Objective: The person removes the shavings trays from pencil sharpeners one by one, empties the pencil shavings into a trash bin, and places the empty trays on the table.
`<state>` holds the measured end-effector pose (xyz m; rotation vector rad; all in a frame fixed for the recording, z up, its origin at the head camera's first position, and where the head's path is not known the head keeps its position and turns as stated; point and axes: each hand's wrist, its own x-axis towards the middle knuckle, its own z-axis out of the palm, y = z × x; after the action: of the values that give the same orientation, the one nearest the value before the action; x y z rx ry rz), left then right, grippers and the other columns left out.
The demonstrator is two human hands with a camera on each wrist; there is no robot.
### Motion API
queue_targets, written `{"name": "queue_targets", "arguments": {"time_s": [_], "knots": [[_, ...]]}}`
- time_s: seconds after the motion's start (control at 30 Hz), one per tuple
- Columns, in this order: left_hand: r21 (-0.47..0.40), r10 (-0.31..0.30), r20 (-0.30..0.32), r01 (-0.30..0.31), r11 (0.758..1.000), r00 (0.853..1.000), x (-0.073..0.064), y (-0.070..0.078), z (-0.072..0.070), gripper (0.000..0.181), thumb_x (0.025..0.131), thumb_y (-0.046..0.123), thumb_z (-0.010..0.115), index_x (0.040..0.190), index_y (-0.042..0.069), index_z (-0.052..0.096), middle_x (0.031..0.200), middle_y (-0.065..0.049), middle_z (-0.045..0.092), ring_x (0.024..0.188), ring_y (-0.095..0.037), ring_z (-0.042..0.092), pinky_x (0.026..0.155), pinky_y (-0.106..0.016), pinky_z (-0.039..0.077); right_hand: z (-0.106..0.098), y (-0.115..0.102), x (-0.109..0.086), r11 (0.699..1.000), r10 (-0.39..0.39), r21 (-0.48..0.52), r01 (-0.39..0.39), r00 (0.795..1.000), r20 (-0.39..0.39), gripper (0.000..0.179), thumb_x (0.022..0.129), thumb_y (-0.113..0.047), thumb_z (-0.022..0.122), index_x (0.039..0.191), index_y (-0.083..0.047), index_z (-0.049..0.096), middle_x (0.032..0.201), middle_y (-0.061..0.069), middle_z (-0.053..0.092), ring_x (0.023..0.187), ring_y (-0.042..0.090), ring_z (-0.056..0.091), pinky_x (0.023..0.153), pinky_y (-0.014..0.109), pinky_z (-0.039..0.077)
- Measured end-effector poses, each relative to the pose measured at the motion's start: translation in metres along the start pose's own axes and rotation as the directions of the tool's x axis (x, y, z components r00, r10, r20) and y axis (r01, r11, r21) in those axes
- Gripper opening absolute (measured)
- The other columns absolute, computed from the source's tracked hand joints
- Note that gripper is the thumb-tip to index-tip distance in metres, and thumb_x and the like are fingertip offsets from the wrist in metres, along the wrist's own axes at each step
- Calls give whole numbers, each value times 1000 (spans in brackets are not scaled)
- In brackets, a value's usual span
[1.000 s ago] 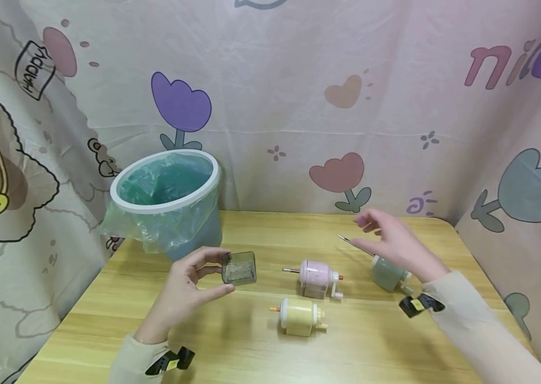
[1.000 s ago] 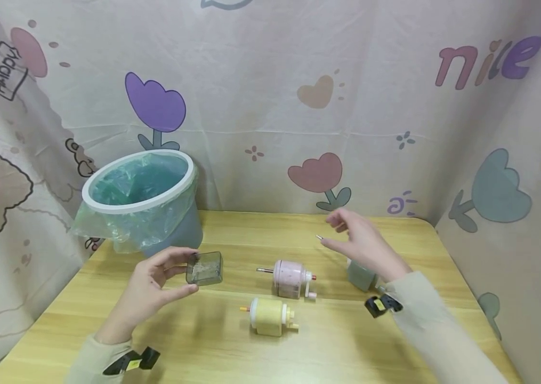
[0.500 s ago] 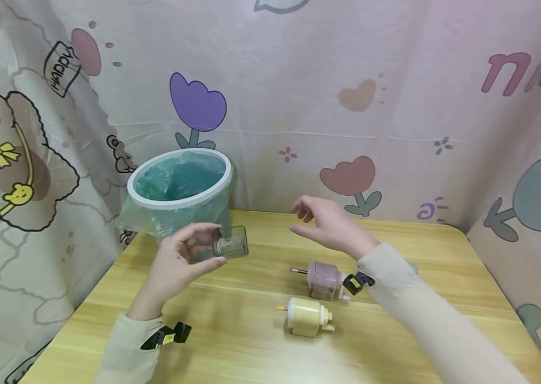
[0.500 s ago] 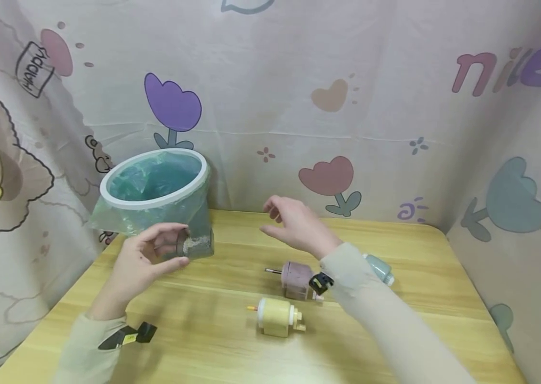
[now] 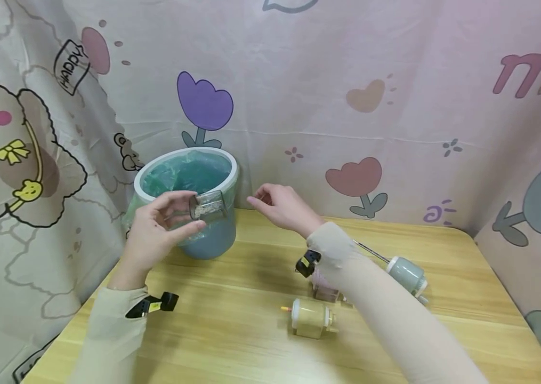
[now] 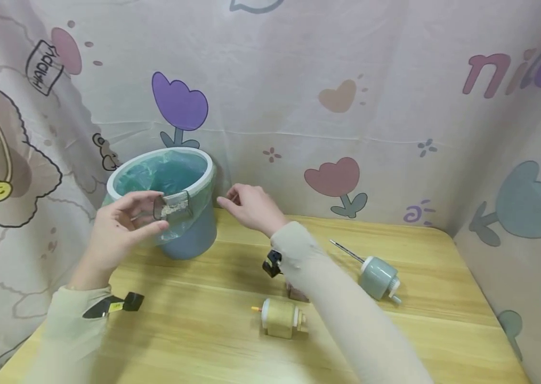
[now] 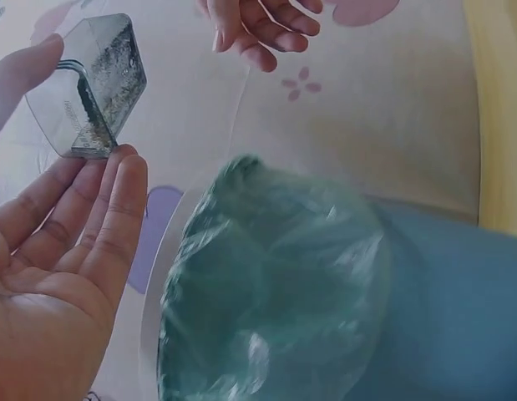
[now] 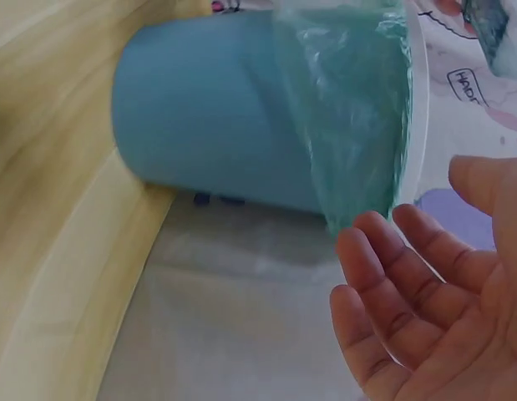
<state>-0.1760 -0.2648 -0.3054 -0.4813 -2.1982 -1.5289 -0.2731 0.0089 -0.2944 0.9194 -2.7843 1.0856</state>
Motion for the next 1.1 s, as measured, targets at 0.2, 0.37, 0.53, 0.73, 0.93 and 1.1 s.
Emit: {"name": "queue_targets", "arguments": {"time_s": [0.2, 0.37, 0.53, 0.73, 0.93, 1.1], "knots": [[-63, -15, -34, 13, 998, 999, 11, 1, -20, 51, 85, -7, 86, 133, -2, 69, 113, 0, 78, 101, -8, 73, 91, -16, 63, 17, -16, 27, 993, 73, 90, -73, 997, 1, 42, 111, -44, 58, 124, -7, 73, 114, 8, 77, 103, 21, 70, 95, 37, 61], [-83, -50, -47, 46, 995, 998, 18, 1, -32, 50, 86, -5, 87, 133, 1, 70, 108, 4, 79, 95, -7, 75, 88, -15, 63, 27, -24, 40, 969, 147, 195, -150, 989, 32, 47, 111, -49, 54, 120, -7, 72, 108, 8, 78, 94, 18, 77, 98, 41, 62], [-40, -83, -58, 80, 996, 995, 21, -2, -41, 50, 87, -2, 86, 134, 2, 69, 108, 8, 78, 96, -5, 75, 89, -13, 62, 32, -32, 50, 943, 195, 265, -199, 980, 42, 55, 111, -56, 50, 112, -6, 74, 105, 12, 80, 92, 19, 79, 100, 42, 61], [26, -108, -77, 110, 994, 991, 30, -7, -47, 48, 89, 4, 88, 134, 9, 71, 111, 9, 76, 98, -4, 74, 88, -12, 62, 38, -35, 59, 885, 257, 386, -260, 965, 63, 49, 111, -47, 56, 108, -2, 75, 106, 15, 81, 99, 28, 80, 87, 36, 66], [180, -167, -100, 183, 967, 981, 40, -10, -54, 56, 91, 25, 89, 141, 12, 66, 124, 10, 69, 105, -3, 69, 88, -9, 59, 46, -37, 61, 726, 303, 616, -304, 947, 111, 40, 111, -38, 60, 107, -1, 73, 88, 6, 74, 100, 32, 78, 99, 43, 66], [336, -164, -97, 188, 923, 982, 53, -13, -58, 64, 90, 34, 90, 146, 15, 64, 138, -2, 65, 105, -7, 71, 81, -4, 57, 52, -36, 61, 618, 320, 724, -306, 939, 123, 29, 111, -32, 62, 98, -6, 68, 84, 3, 71, 80, 17, 74, 104, 45, 64]]}}
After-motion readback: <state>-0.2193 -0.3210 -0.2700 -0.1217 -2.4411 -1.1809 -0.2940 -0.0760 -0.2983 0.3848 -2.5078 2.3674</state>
